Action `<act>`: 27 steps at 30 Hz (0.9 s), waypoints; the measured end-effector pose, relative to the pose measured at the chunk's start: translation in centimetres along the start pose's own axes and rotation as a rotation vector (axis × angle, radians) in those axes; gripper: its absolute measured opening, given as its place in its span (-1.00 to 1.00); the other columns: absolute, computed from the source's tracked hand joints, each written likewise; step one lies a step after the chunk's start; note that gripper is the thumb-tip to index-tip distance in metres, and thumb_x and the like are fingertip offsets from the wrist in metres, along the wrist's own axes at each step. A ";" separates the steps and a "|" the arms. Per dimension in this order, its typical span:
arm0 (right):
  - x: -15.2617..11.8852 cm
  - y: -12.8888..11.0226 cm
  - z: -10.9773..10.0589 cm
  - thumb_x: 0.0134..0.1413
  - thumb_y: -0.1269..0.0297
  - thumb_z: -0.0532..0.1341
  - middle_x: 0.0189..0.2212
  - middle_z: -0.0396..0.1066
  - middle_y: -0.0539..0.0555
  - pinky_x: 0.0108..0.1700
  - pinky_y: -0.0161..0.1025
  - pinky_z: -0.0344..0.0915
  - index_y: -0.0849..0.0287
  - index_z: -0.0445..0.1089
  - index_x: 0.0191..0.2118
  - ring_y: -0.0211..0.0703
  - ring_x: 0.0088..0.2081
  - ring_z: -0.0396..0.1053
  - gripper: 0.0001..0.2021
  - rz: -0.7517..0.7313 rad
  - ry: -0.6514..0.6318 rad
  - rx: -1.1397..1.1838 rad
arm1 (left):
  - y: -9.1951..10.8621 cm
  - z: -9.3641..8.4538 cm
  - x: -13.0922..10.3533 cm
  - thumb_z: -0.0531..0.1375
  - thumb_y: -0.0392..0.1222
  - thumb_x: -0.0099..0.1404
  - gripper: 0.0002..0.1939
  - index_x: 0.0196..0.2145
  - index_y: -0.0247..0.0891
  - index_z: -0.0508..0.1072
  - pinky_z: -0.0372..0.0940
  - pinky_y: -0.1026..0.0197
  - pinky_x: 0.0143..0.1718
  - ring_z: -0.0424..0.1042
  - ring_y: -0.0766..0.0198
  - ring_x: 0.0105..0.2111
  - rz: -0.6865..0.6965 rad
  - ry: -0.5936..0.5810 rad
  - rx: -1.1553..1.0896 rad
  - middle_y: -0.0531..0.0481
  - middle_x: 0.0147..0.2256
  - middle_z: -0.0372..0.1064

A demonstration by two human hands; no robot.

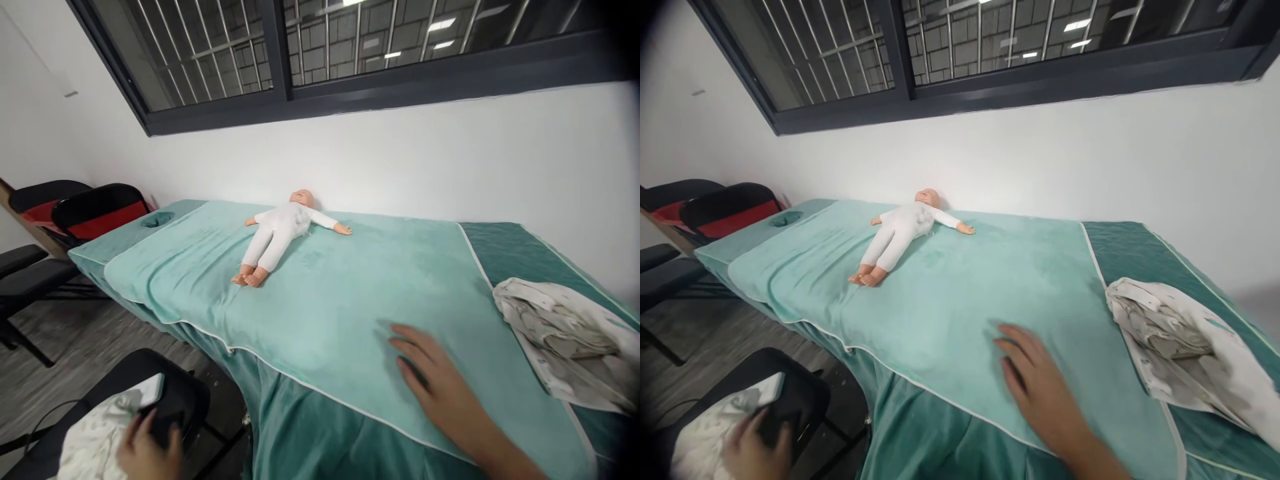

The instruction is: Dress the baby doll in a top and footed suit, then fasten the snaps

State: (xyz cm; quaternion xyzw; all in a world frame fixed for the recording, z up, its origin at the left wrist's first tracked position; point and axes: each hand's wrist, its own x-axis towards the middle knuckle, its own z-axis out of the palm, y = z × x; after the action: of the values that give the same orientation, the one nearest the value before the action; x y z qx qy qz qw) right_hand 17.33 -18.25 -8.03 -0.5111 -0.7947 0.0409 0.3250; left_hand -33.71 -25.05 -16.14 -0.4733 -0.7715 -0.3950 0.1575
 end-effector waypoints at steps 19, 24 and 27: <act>-0.7 13.1 -15.8 0.15 0.15 0.09 0.01 0.48 0.19 0.04 -0.02 0.29 0.13 0.43 0.01 0.12 0.01 0.42 -0.63 0.745 0.212 -0.239 | 41.2 10.2 -4.0 0.18 -0.26 0.27 -0.77 -0.09 -0.21 0.43 0.35 0.13 -0.10 0.45 0.23 -0.19 0.284 -1.115 -1.156 -0.10 -0.13 0.46; 3.8 6.8 -16.2 0.11 0.14 0.17 -0.07 0.52 0.07 0.04 -0.09 0.29 0.05 0.48 -0.10 0.02 -0.04 0.43 -0.72 0.553 0.267 0.018 | 41.3 11.9 -4.1 0.24 -0.07 0.26 -0.61 0.01 -0.18 0.35 0.41 0.11 -0.18 0.48 0.22 -0.19 0.001 -1.208 -1.378 -0.14 -0.02 0.40; 6.3 3.0 -15.3 0.10 0.09 0.22 -0.13 0.52 0.04 -0.02 -0.13 0.32 0.06 0.48 -0.12 -0.03 -0.12 0.45 -0.73 0.482 0.209 0.293 | 40.3 11.4 -3.7 0.35 -0.05 0.17 -0.39 0.14 -0.10 0.28 0.32 0.07 0.05 0.42 0.16 0.03 -0.126 -1.110 -1.544 -0.14 0.14 0.31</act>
State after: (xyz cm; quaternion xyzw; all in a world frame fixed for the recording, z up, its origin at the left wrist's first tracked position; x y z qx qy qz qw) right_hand 26.54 -15.64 5.85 -0.6342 -0.5983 0.1783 0.4561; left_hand 4.15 -8.98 -7.16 -0.5242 -0.2865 -0.5220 -0.6089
